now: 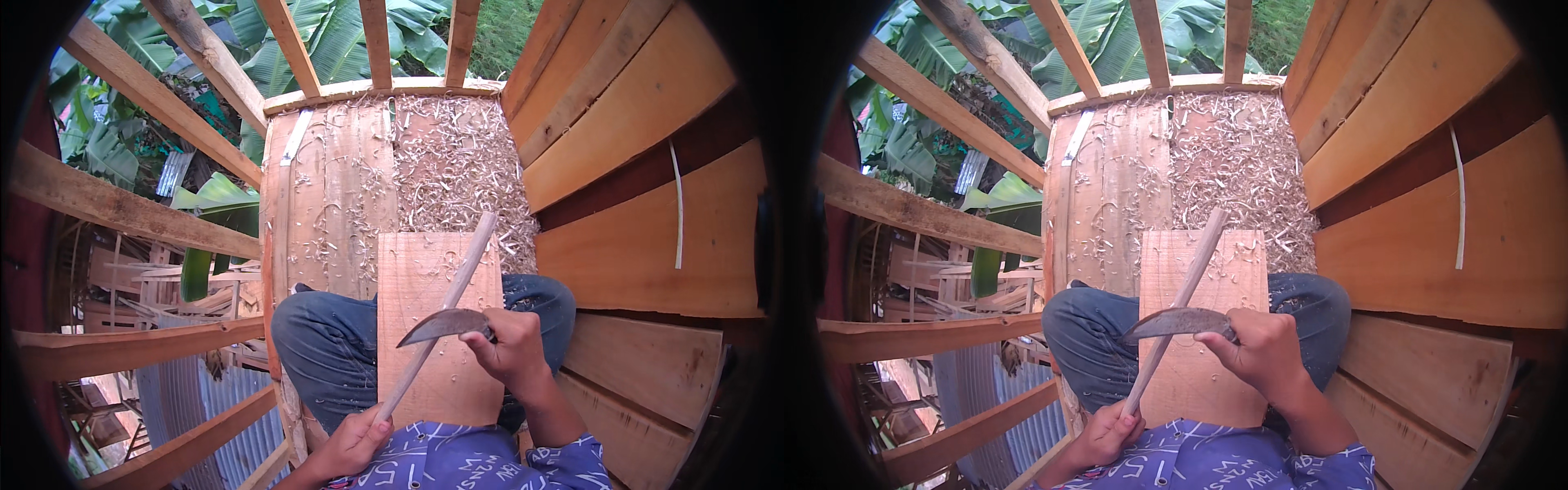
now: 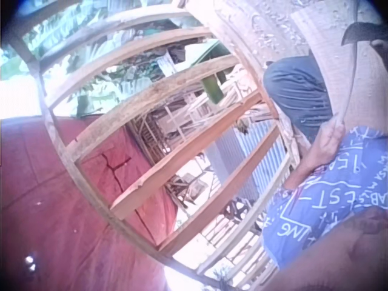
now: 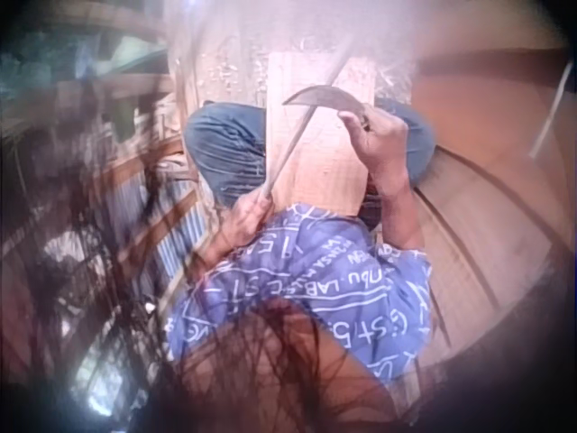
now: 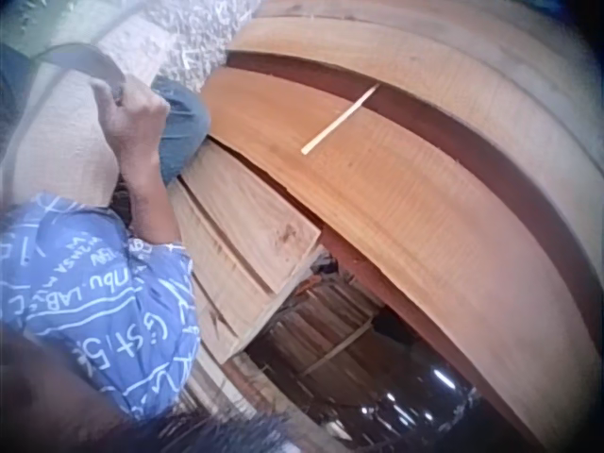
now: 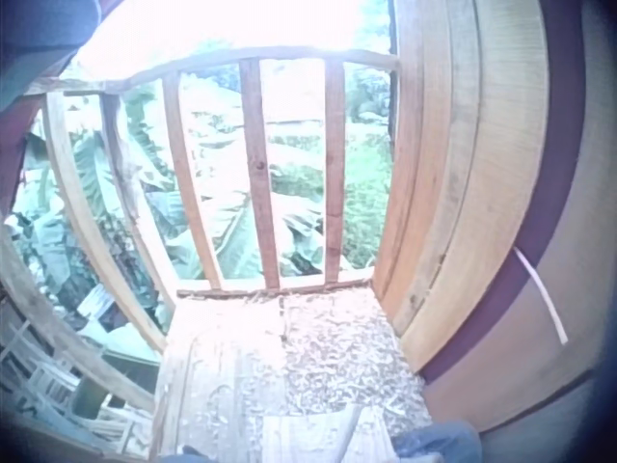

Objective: The person sits cross-legged on a wooden platform and uses a curved knife to shave a long, thin wooden stick. They hold the stick with their left hand and repeatedly scrape the blade along its length to remove bark and smooth the surface, creating wood shavings.

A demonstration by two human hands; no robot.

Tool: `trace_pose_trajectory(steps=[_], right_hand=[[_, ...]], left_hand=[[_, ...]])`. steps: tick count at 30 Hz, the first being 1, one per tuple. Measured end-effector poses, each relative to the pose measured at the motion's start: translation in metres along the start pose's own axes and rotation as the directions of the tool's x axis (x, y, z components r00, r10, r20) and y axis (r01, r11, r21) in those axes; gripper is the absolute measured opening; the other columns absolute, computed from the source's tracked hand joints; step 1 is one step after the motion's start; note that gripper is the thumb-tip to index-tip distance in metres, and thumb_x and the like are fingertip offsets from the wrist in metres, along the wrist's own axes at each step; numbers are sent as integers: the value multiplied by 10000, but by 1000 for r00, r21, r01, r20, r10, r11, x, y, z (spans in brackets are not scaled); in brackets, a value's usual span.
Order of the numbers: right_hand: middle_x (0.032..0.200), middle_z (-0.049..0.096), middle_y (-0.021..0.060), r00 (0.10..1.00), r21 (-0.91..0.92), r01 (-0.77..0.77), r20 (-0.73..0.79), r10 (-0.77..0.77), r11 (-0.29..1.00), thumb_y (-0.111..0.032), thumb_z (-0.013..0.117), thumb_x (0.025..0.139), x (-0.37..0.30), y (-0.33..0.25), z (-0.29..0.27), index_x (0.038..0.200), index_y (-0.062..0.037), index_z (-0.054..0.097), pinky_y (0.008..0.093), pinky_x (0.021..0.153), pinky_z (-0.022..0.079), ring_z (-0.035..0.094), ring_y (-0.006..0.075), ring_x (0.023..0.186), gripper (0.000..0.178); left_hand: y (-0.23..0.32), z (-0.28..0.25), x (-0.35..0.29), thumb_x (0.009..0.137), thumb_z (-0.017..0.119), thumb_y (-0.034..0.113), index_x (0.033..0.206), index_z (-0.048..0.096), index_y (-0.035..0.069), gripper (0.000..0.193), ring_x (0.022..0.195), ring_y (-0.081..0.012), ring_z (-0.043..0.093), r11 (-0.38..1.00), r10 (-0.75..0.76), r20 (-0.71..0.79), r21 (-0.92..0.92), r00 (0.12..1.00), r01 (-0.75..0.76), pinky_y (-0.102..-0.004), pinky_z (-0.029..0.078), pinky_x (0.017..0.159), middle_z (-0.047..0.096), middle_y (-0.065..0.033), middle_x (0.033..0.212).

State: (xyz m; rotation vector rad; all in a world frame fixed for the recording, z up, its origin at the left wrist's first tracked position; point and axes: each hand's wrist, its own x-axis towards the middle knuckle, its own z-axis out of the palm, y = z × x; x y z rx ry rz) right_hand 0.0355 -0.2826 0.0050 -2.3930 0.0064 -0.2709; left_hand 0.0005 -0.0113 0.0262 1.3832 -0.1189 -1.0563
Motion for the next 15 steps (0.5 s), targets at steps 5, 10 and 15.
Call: trace_pose_trajectory(steps=[5, 10, 15], right_hand=[[494, 450, 148, 939, 99, -250, -218, 266, 963, -447, 547, 875, 19, 40, -31, 620, 29, 513, 346, 427, 346, 459, 283, 412, 542], [500, 451, 135, 993, 124, -86, -68, 95, 989, -412, 600, 844, -2, 6, -16, 598, 1, 498, 352, 433, 378, 494, 287, 438, 491], [473, 460, 73, 979, 6, 104, 176, -104, 995, -499, 668, 739, -24, -13, 6, 545, -81, 463, 338, 391, 400, 514, 249, 415, 505]], left_hand=[[4, 2, -7, 973, 399, 243, 866, 460, 14, 260, 576, -108, 433, 992, 16, -57, 124, 998, -8, -259, 372, 557, 440, -23, 644], [13, 2, 1, 968, 406, 223, 890, 470, 7, 239, 578, -115, 447, 981, -4, -100, 192, 995, 23, -266, 379, 557, 445, -38, 638], [24, 9, 7, 964, 413, 201, 902, 468, 2, 216, 565, -130, 474, 975, 38, -124, 223, 992, -9, -284, 391, 551, 453, -55, 614]])
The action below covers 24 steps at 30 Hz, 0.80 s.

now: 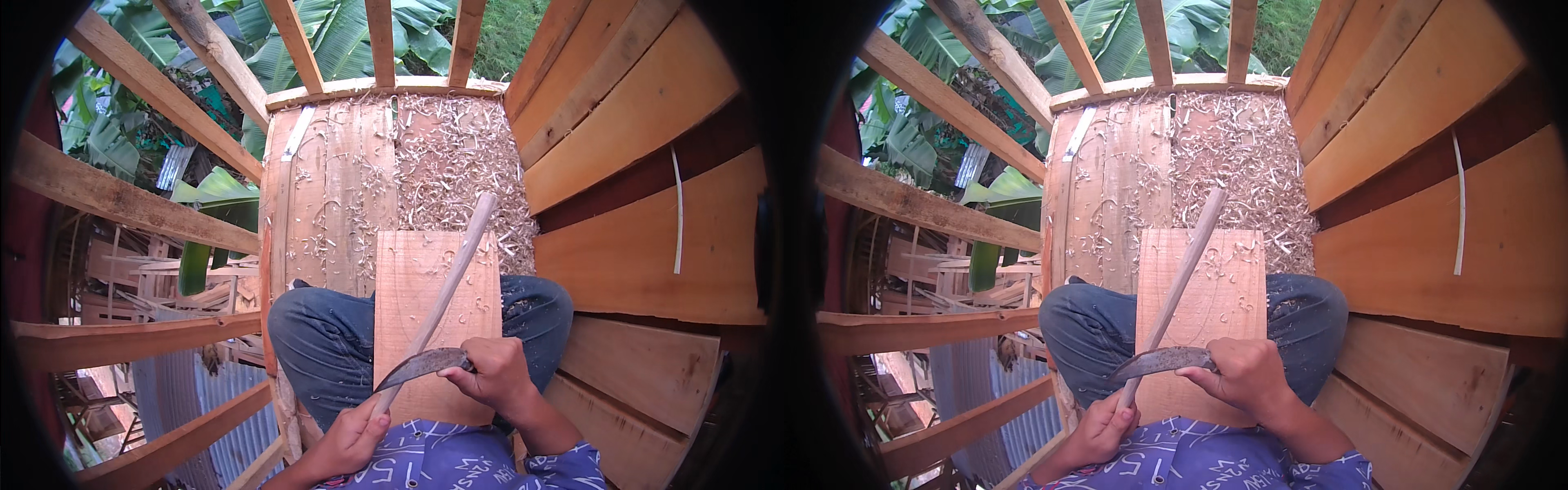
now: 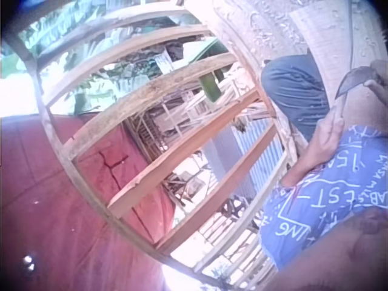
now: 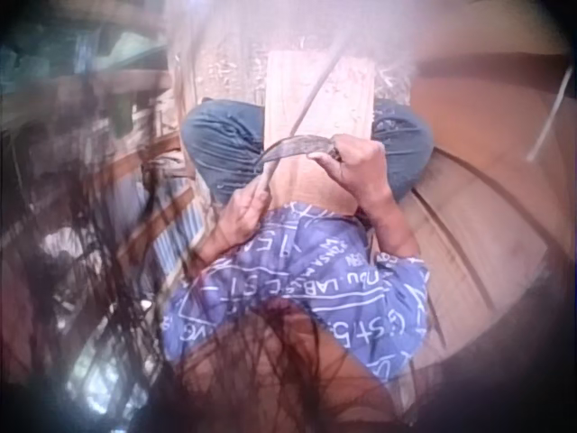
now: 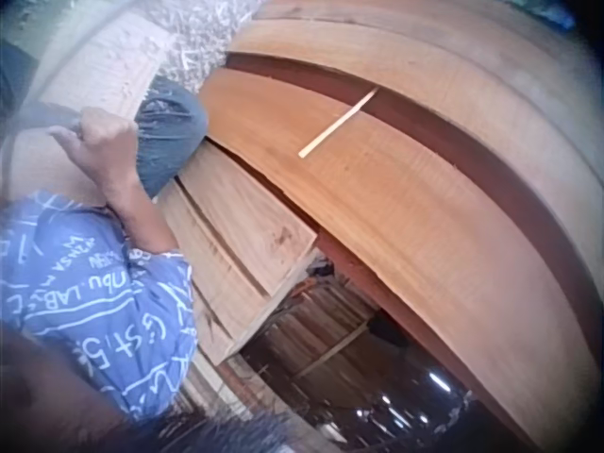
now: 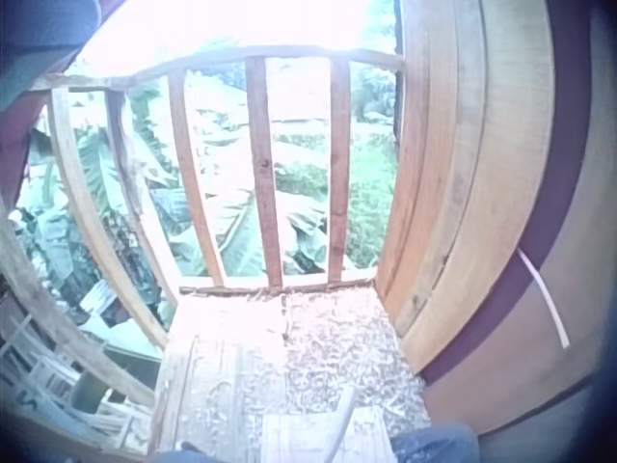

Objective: The person sits cross-legged on a wooden platform and uses a curved knife to shave a long, thin wooden stick. They hold the stick with their left hand and repeatedly scrape the blade along its length to remove bark and smooth the surface, creating wood shavings.

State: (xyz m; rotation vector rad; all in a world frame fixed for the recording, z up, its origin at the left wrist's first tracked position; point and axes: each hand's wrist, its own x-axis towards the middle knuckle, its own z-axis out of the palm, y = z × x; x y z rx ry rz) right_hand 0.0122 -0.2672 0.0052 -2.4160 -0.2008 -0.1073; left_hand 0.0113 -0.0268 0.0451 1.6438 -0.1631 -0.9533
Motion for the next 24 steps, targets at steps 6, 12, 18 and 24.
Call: trace_pose_trajectory(steps=[6, 12, 18, 24], right_hand=[[476, 462, 63, 996, -165, 19, -83, -33, 986, -527, 668, 718, 14, 12, -12, 528, -96, 433, 323, 388, 388, 507, 235, 416, 526], [515, 443, 148, 845, 73, -383, -376, 381, 921, -404, 599, 842, 29, 51, -45, 613, 1, 509, 391, 443, 365, 484, 337, 451, 474], [479, 452, 80, 999, -42, -40, 32, 42, 998, -466, 670, 757, 0, -4, -10, 536, -80, 444, 343, 389, 385, 511, 247, 418, 499], [460, 453, 58, 1000, -116, 10, 21, -7, 993, -508, 681, 711, 6, -3, -1, 531, -97, 447, 330, 379, 389, 509, 224, 404, 506]], left_hand=[[5, 4, 1, 959, 420, 186, 922, 452, -4, 196, 535, -181, 518, 995, -9, -18, 96, 1000, 11, -328, 400, 526, 471, -98, 585], [4, 10, -3, 958, 417, 185, 884, 440, 1, 200, 523, -234, 497, 991, -40, -65, 122, 997, 48, -336, 377, 508, 455, -117, 580], [12, 0, 9, 935, 451, 136, 1004, 464, -33, 183, 522, -315, 548, 974, -1, -171, 223, 985, 40, -363, 405, 506, 488, -163, 581], [21, 7, 13, 922, 463, 114, 1168, 442, -61, 303, 590, -361, 601, 965, 13, -168, 261, 986, 32, -382, 447, 545, 557, -214, 642]])
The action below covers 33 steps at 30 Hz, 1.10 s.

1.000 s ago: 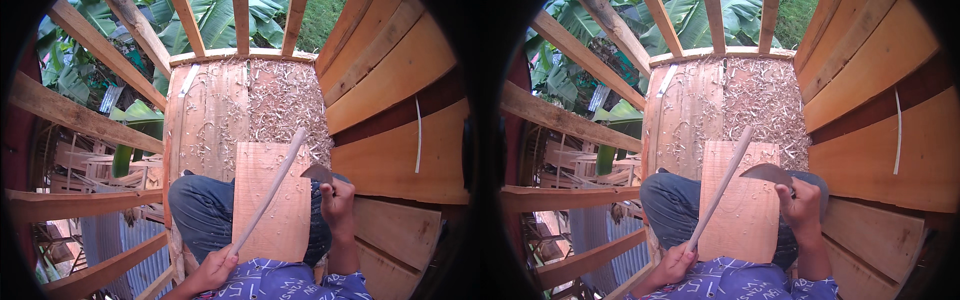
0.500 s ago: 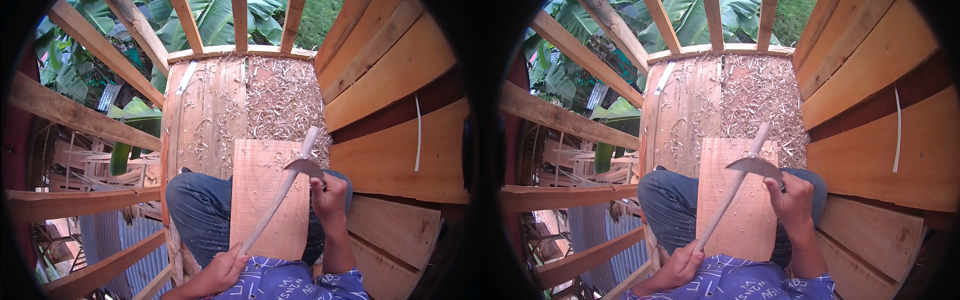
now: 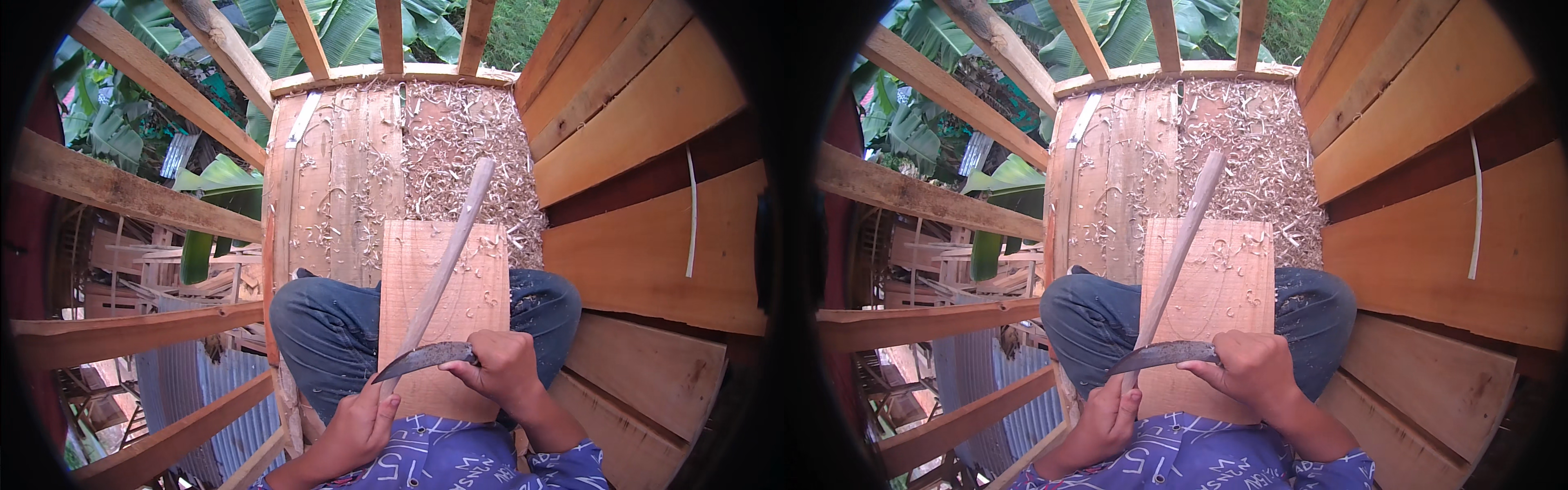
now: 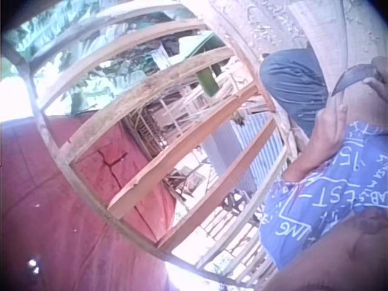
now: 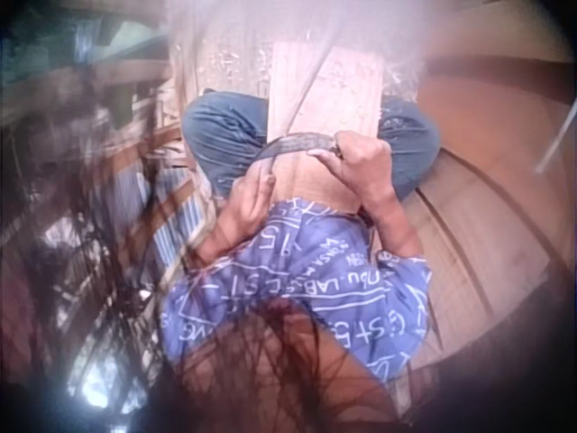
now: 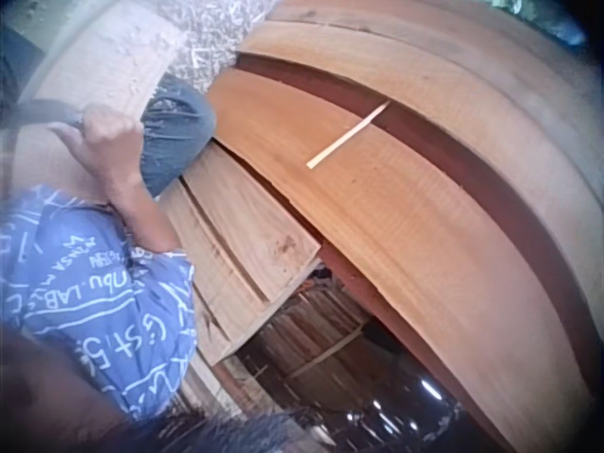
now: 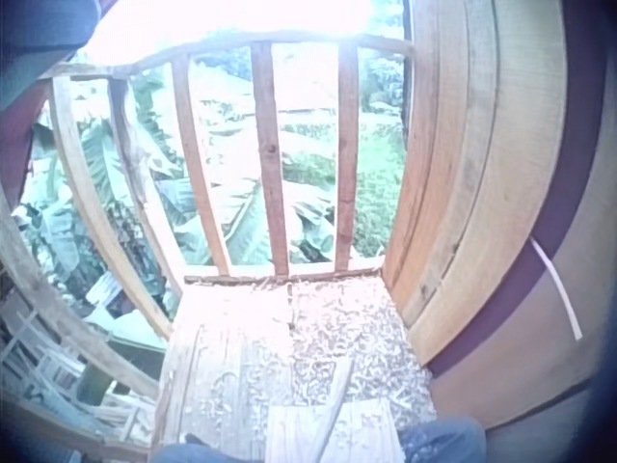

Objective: The person sits cross-legged on a wooden platform and uses a curved knife to shave a long, thin wooden stick. They hold the stick with their left hand and repeatedly scrape the blade along its length to remove bark and smooth the surface, creating wood shavings.

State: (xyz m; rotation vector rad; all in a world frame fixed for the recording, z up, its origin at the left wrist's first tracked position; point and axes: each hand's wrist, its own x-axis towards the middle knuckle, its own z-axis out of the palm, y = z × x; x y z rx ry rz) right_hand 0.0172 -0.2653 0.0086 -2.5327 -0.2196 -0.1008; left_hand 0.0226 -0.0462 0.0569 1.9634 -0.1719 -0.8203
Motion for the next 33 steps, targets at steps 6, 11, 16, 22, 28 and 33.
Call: trace_pose_trajectory(steps=[6, 11, 16, 22, 28, 33], right_hand=[[455, 438, 47, 998, -42, -4, -66, 1, 999, -527, 684, 691, 5, 5, -3, 518, -101, 429, 317, 369, 375, 480, 217, 386, 525], [454, 425, 48, 996, -71, 13, -92, -19, 997, -534, 678, 697, 8, 7, -3, 508, -105, 414, 319, 376, 374, 480, 217, 391, 538], [488, 448, 110, 885, 66, -321, -335, 324, 945, -459, 609, 822, 20, 43, -10, 563, -25, 486, 371, 433, 376, 505, 288, 439, 520], [503, 460, 124, 934, 178, -211, -255, 252, 961, -421, 642, 806, 7, 27, -26, 589, -21, 522, 357, 420, 366, 495, 299, 441, 470], [471, 473, 75, 997, 52, -68, -28, 69, 996, -481, 678, 737, 2, 0, 0, 532, -81, 454, 330, 381, 392, 505, 241, 401, 503], [462, 461, 62, 996, -37, -42, -74, 39, 998, -512, 690, 701, 9, 8, -5, 523, -91, 445, 325, 378, 387, 498, 231, 393, 518]], left_hand=[[8, 1, 1, 926, 459, 124, 1150, 437, -67, 295, 606, -396, 604, 1000, -21, 4, 11, 1000, 21, -409, 452, 545, 561, -243, 644], [4, 3, 1, 929, 459, 134, 1035, 442, -48, 211, 599, -426, 588, 1000, -7, -4, -4, 1000, 7, -444, 437, 527, 540, -261, 624], [-14, 18, -8, 930, 466, 148, 912, 409, -17, 176, 588, -440, 567, 1000, 0, 106, 13, 994, -1, -461, 407, 491, 506, -242, 572], [-10, 4, 2, 926, 469, 138, 905, 410, -17, 168, 576, -433, 561, 999, -16, -38, 31, 999, 18, -461, 398, 482, 496, -234, 559], [1, 7, 7, 922, 477, 131, 942, 430, -39, 177, 565, -429, 564, 997, 59, -28, 54, 998, -57, -447, 407, 477, 512, -241, 570], [-1, 8, 5, 921, 483, 134, 940, 430, -35, 179, 551, -435, 556, 997, 3, -7, 80, 1000, -2, -452, 410, 477, 507, -241, 555]])
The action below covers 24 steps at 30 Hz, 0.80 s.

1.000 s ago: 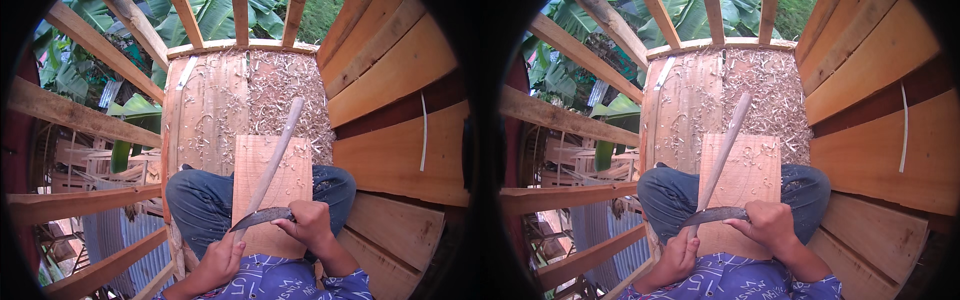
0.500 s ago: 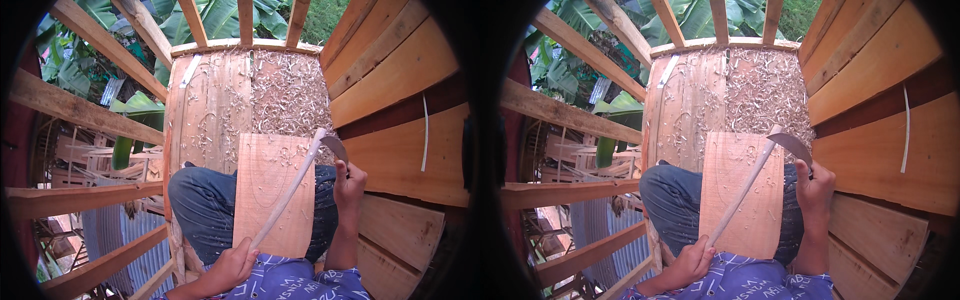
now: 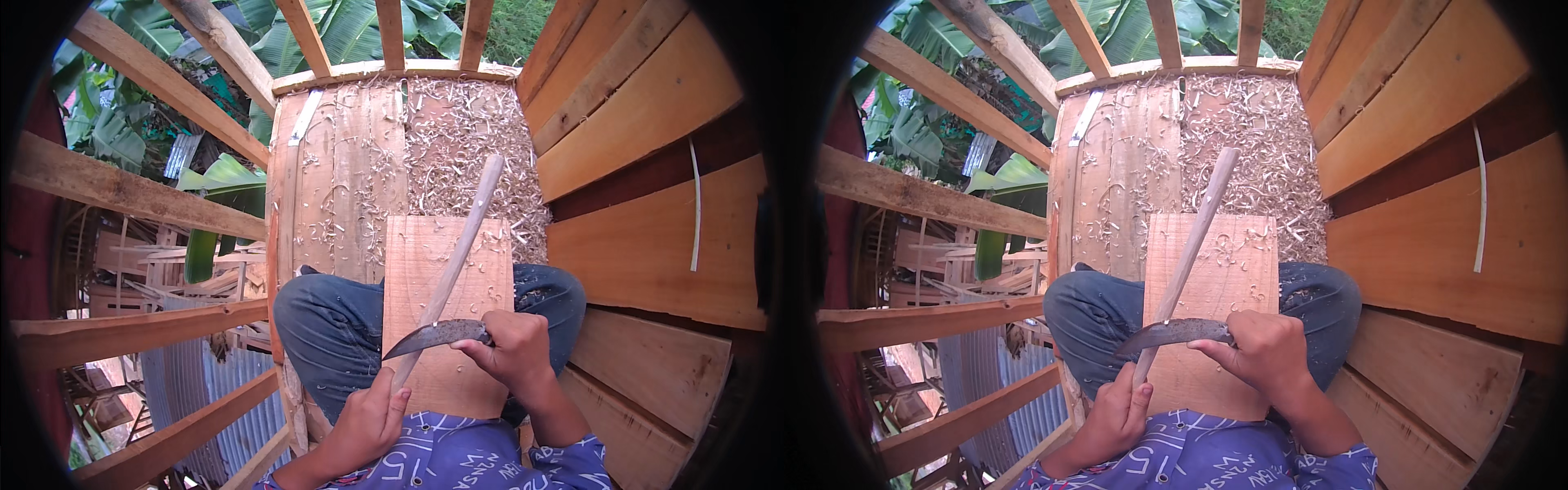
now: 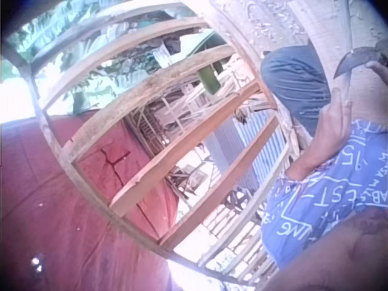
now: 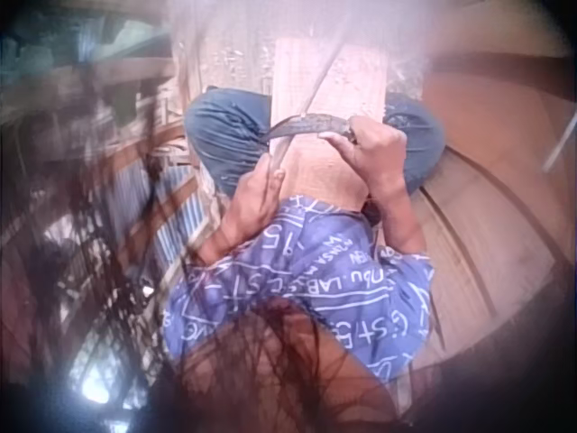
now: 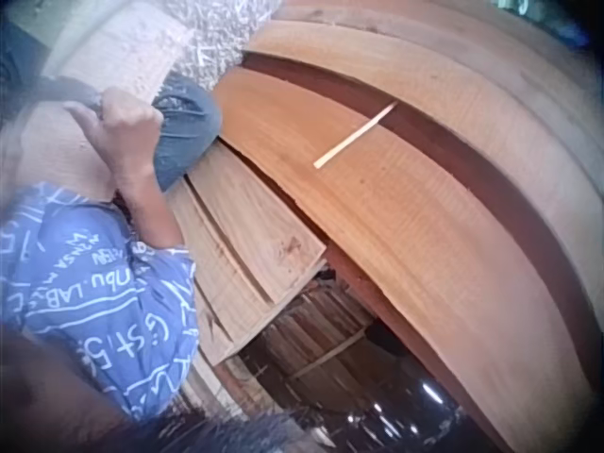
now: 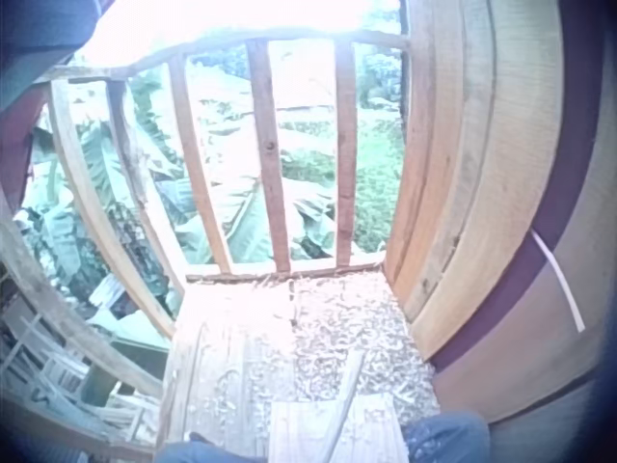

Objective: The person sits cross-legged on a wooden platform and uses a curved knife to shave a long, thin wooden stick. They hold the stick with their left hand and repeatedly scrape the blade along its length to remove bark and smooth the surface, creating wood shavings.

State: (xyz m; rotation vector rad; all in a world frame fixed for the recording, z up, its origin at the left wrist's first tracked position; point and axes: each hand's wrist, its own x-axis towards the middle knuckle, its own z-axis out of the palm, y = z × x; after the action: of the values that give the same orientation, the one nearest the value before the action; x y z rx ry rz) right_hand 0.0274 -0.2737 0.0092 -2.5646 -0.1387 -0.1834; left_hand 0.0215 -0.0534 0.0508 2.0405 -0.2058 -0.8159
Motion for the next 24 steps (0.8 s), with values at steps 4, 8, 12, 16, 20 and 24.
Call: trace_pose_trajectory(steps=[4, 8, 12, 16, 20, 24], right_hand=[[455, 443, 63, 998, -30, 7, -55, -8, 1000, -526, 688, 697, 4, 5, -1, 516, -92, 431, 328, 377, 373, 492, 229, 396, 535], [481, 454, 118, 950, 14, -230, -211, 228, 973, -469, 635, 791, 14, 33, -6, 556, -26, 473, 357, 414, 358, 493, 279, 421, 527], [520, 481, 161, 835, 155, -464, -252, 489, 872, -401, 585, 856, 16, 60, -35, 602, 15, 513, 377, 446, 357, 480, 320, 442, 492], [491, 449, 124, 971, 120, -213, -86, 224, 970, -432, 652, 790, -6, 21, -17, 557, -23, 476, 357, 420, 370, 496, 290, 438, 502], [465, 461, 70, 999, 91, -15, 48, 10, 996, -503, 676, 724, -12, -9, 2, 523, -85, 451, 335, 383, 391, 508, 245, 404, 515], [472, 467, 56, 999, 44, 31, 13, -32, 999, -536, 666, 715, -5, -1, 2, 516, -93, 441, 326, 374, 387, 504, 224, 399, 535]], left_hand=[[2, 3, 0, 922, 484, 138, 914, 421, -20, 170, 542, -435, 552, 999, 42, -22, -12, 999, -42, -450, 408, 471, 499, -233, 542], [-3, 9, -6, 930, 470, 145, 901, 414, -12, 169, 545, -434, 555, 1000, 12, 25, -18, 1000, -11, -453, 407, 467, 494, -227, 534], [-7, 8, -10, 940, 449, 149, 881, 408, -6, 171, 522, -404, 555, 997, -25, 27, -67, 999, 27, -422, 404, 464, 488, -210, 535], [-7, 1, 0, 950, 428, 157, 1024, 439, -38, 209, 498, -296, 545, 990, -10, 54, -137, 998, 18, -358, 395, 486, 470, -176, 555], [2, 2, 2, 974, 379, 207, 935, 436, -8, 226, 520, -155, 463, 981, -3, 81, -193, 997, 19, -297, 369, 510, 442, -71, 582], [-2, 3, 0, 985, 358, 237, 844, 431, 23, 267, 536, -105, 417, 969, 3, 100, -248, 995, 22, -269, 356, 517, 435, -24, 600]])
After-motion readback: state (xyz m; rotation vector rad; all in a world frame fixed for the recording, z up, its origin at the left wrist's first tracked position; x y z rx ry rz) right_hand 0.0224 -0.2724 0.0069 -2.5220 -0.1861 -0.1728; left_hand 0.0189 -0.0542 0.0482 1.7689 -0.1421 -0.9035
